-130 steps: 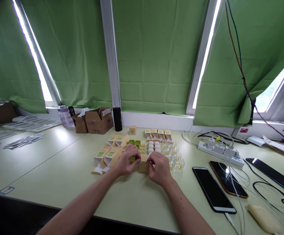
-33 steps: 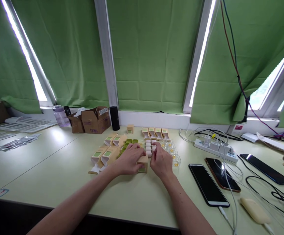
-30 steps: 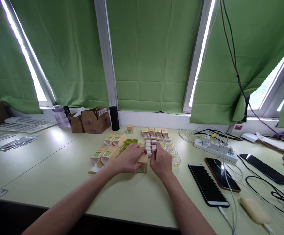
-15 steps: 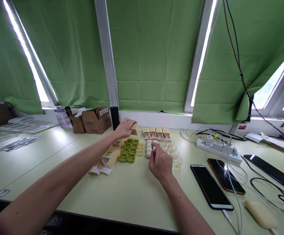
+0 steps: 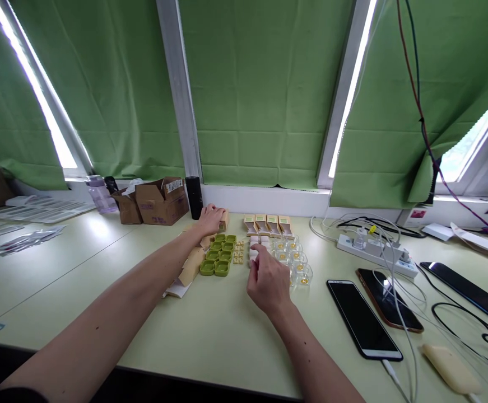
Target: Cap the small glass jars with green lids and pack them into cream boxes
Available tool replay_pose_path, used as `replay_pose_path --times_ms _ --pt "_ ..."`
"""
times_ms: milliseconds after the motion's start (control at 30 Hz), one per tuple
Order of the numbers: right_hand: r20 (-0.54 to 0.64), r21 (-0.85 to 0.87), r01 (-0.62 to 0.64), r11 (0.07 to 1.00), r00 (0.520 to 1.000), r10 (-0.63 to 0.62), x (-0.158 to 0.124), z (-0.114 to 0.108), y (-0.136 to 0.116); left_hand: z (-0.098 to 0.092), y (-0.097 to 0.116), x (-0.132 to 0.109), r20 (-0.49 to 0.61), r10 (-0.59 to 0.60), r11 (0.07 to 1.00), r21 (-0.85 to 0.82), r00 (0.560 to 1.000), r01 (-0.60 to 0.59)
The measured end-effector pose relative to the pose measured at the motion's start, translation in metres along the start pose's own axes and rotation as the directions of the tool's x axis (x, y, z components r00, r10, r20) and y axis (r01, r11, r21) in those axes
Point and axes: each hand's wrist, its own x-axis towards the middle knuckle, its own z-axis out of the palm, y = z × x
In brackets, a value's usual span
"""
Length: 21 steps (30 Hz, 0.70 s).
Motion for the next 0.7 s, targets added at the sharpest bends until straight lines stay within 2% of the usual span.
replay_pose_path --times_ms 167,367,567,700 --pt "0.004 0.003 0.006 1.000 1.000 -0.006 -0.001 0.002 0.000 0.009 -0.001 0.002 0.026 -0.004 0.999 0.032 1.000 0.003" --pt "0.034 -0.007 -0.007 1.000 0.999 0.007 -0.001 0.002 -0.002 0.017 0.001 0.001 0.007 -0.046 0.996 0.071 0.999 0.045" --pt "0.038 0.004 0.000 1.000 0.999 -0.001 -0.001 0.001 -0.003 0.009 0.005 -0.008 -0.031 -0.037 0.996 0.081 0.999 0.040" --pt "0.057 0.012 -0.005 1.000 0.998 0.004 -0.002 0.003 -0.004 0.004 0.007 -0.019 -0.013 0.001 0.996 0.092 1.000 0.000"
